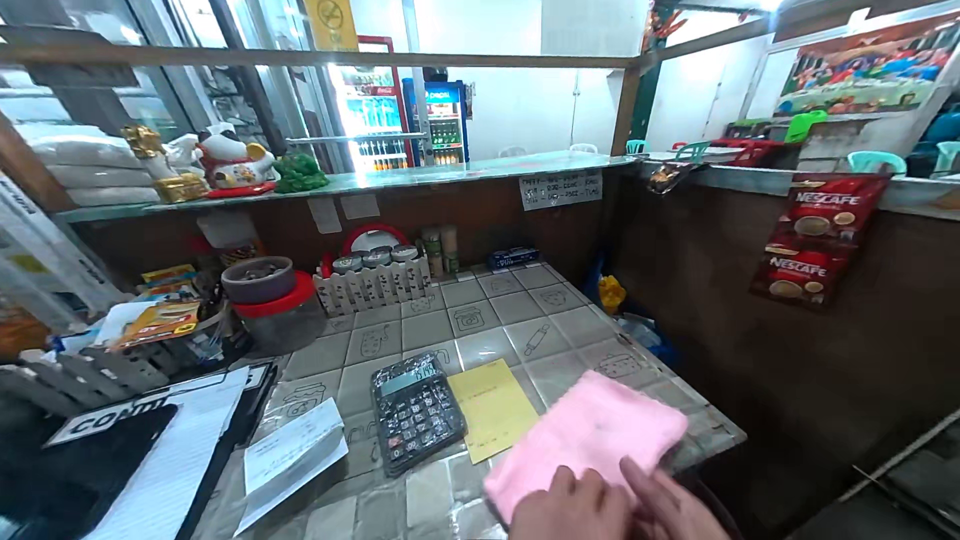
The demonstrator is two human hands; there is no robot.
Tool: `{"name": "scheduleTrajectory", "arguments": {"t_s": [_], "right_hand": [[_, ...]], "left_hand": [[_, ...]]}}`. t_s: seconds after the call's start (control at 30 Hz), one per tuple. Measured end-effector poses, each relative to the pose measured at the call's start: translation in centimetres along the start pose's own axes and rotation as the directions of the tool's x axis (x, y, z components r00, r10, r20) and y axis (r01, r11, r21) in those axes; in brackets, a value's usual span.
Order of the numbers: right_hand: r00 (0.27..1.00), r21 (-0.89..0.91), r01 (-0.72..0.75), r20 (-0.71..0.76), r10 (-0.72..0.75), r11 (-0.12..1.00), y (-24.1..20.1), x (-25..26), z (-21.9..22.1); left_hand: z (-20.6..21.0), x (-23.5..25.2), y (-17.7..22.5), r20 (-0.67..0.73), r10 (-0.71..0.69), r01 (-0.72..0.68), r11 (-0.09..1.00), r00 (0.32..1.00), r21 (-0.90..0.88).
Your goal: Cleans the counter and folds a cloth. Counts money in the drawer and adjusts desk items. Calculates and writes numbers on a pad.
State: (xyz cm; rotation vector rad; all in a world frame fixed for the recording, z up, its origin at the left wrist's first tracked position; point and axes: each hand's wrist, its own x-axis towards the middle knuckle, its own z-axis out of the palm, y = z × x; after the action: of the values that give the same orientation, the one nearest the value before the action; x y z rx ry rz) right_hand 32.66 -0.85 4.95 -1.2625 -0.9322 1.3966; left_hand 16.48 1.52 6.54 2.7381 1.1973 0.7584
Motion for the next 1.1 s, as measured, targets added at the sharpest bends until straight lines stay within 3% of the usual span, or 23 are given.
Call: {"name": "scheduleTrajectory", "arguments": {"t_s": [0.07, 0.13, 0.17, 0.23, 0.3, 0.37, 0.4, 0.47, 0.57, 0.63, 0.7, 0.8, 0.9, 0.97, 1.03, 1.1], "right_hand": [[0.984, -0.01, 0.104, -0.147, -0.104, 0.995, -0.2, 0.9, -0.3], [0.984, 0.017, 0.137, -0.116, -0.134, 0.99, -1.1, 1.3, -0.8], [0.99, 0.064, 0.131, -0.053, -0.128, 0.989, -1.8, 1.3, -1.0], [0.986, 0.117, 0.112, 0.111, -0.125, 0.987, -3.4, 1.0, -1.2], [0.951, 0.092, 0.162, 0.251, -0.18, 0.982, -4.5, 1.3, -1.4], [0.884, 0.056, 0.372, 0.281, -0.372, 0.926, -5.2, 2.6, -1.6], [0.834, 0.03, 0.498, 0.259, -0.488, 0.867, -5.5, 3.5, -1.6], [0.733, -0.049, 0.671, 0.193, -0.652, 0.74, -6.6, 5.0, -1.6], [0.66, -0.223, 0.75, 0.207, -0.722, 0.622, -7.0, 5.9, -2.1], [0.653, -0.266, 0.757, 0.288, -0.7, 0.597, -5.6, 5.8, -2.6], [0.604, -0.299, 0.794, 0.49, -0.628, 0.53, -3.4, 5.9, -4.0], [0.578, -0.395, 0.806, 0.684, -0.445, 0.44, -0.9, 4.9, -5.6], [0.594, -0.39, 0.785, 0.695, -0.404, 0.482, -0.6, 4.1, -5.8], [0.649, -0.34, 0.745, 0.567, -0.507, 0.574, -1.2, 4.3, -5.0], [0.721, -0.251, 0.687, 0.348, -0.599, 0.681, -1.8, 5.6, -2.6], [0.827, -0.281, 0.563, 0.189, -0.53, 0.777, -2.5, 7.6, -0.4]], "left_hand": [[-0.7, -0.5, 0.8, -0.066, -0.025, 0.015, 0.988, 0.997, -0.152], [-1.2, -0.3, -0.6, -0.144, -0.194, 0.158, 0.96, 0.97, -0.232], [-1.5, -0.2, -1.9, -0.115, -0.316, 0.272, 0.917, 0.942, -0.292], [-2.7, 0.0, -3.7, 0.148, -0.516, 0.51, 0.684, 0.844, -0.521], [-3.8, 0.8, -4.8, 0.39, -0.452, 0.57, 0.385, 0.802, -0.726], [-4.6, 1.9, -5.2, 0.339, -0.405, 0.428, 0.153, 0.849, -0.891], [-5.2, 2.4, -5.1, 0.237, -0.421, 0.317, 0.129, 0.875, -0.94], [-6.2, 3.6, -5.1, -0.007, -0.444, 0.131, 0.278, 0.896, -0.952], [-5.9, 3.6, -5.6, -0.275, -0.357, 0.04, 0.671, 0.893, -0.74], [-4.0, 1.6, -6.1, -0.318, -0.278, 0.055, 0.824, 0.906, -0.563], [-1.8, -1.6, -6.5, -0.241, -0.171, 0.049, 0.896, 0.955, -0.441], [1.1, -5.4, -6.3, -0.091, -0.072, 0.035, 0.93, 0.993, -0.366], [1.9, -6.4, -5.9, -0.087, -0.023, -0.013, 0.918, 0.996, -0.396], [1.4, -5.5, -5.4, -0.129, -0.162, 0.073, 0.854, 0.978, -0.514], [0.8, -3.8, -5.0, -0.153, -0.393, 0.207, 0.731, 0.907, -0.65], [0.6, -2.5, -5.3, -0.062, -0.576, 0.35, 0.573, 0.815, -0.741]]}}
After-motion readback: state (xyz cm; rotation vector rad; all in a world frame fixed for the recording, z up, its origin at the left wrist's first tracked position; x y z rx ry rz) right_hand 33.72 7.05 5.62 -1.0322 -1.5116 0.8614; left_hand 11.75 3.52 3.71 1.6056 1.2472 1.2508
